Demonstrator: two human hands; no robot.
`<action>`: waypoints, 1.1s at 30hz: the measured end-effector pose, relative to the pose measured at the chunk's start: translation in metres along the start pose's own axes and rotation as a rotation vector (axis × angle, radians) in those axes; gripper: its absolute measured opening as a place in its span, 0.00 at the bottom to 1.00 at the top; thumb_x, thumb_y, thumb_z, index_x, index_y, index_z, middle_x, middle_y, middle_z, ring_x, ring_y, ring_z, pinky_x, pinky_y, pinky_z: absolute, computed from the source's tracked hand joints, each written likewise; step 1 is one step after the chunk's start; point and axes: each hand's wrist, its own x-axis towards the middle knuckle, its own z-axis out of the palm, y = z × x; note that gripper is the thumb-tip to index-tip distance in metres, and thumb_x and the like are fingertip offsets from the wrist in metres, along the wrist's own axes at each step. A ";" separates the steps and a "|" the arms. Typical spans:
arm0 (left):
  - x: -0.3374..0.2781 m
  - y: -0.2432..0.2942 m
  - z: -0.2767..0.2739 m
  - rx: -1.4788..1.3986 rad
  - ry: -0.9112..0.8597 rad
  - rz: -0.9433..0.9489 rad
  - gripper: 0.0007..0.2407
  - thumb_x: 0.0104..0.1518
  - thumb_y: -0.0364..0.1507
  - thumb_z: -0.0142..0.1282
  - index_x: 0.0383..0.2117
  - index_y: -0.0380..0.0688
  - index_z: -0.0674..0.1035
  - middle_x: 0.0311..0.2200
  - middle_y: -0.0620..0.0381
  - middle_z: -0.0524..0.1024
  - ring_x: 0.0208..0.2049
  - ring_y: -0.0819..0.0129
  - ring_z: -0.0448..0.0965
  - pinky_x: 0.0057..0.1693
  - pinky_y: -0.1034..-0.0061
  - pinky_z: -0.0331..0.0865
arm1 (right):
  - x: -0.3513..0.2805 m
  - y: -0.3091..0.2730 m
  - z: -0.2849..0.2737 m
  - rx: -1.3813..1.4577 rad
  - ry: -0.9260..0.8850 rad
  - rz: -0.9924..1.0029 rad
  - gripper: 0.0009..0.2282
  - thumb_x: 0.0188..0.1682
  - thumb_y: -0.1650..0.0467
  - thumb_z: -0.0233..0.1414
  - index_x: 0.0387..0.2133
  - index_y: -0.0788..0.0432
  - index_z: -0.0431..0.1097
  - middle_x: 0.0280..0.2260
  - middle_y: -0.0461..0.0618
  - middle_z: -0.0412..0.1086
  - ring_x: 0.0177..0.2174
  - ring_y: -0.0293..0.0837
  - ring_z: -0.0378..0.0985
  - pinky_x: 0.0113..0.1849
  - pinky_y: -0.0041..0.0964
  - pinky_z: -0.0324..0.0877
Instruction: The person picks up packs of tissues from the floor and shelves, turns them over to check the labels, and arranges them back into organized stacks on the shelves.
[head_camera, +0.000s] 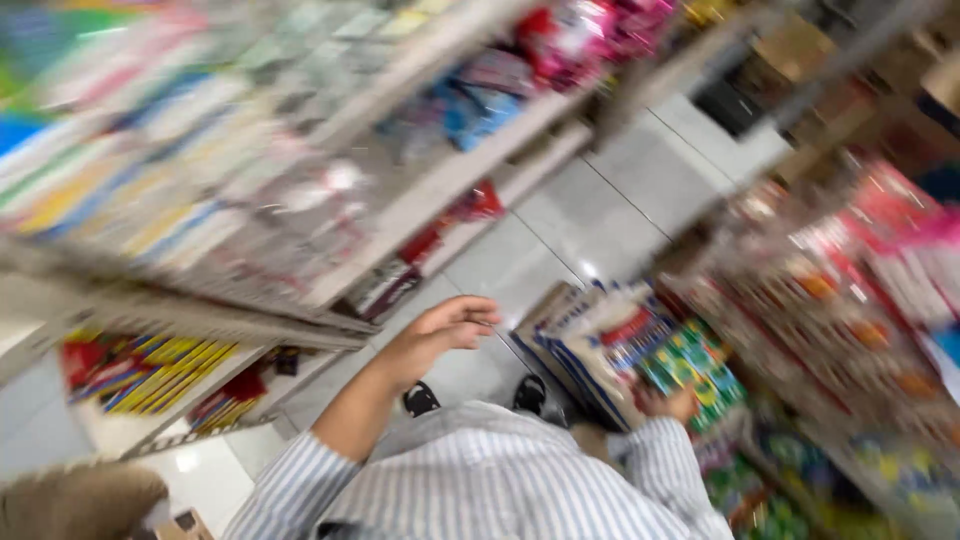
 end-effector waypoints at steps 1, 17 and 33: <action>0.004 -0.002 0.011 -0.010 -0.016 -0.007 0.22 0.61 0.36 0.50 0.61 0.40 0.71 0.58 0.51 0.74 0.58 0.64 0.73 0.60 0.68 0.67 | 0.010 -0.002 -0.004 0.088 -0.096 -0.038 0.31 0.49 0.49 0.53 0.63 0.50 0.60 0.60 0.49 0.68 0.57 0.58 0.71 0.56 0.64 0.68; 0.100 -0.015 0.094 0.059 -0.077 -0.236 0.27 0.60 0.36 0.48 0.63 0.29 0.66 0.60 0.37 0.71 0.61 0.52 0.71 0.63 0.58 0.64 | 0.101 -0.021 -0.028 0.202 0.254 0.085 0.32 0.53 0.53 0.51 0.66 0.53 0.51 0.66 0.65 0.49 0.64 0.64 0.53 0.60 0.66 0.57; 0.144 -0.015 0.094 0.085 -0.051 -0.287 0.23 0.60 0.34 0.47 0.61 0.35 0.70 0.57 0.43 0.75 0.58 0.57 0.74 0.61 0.61 0.67 | 0.105 -0.026 -0.017 0.372 0.113 -0.002 0.09 0.49 0.64 0.63 0.36 0.49 0.70 0.22 0.43 0.64 0.22 0.40 0.66 0.24 0.35 0.61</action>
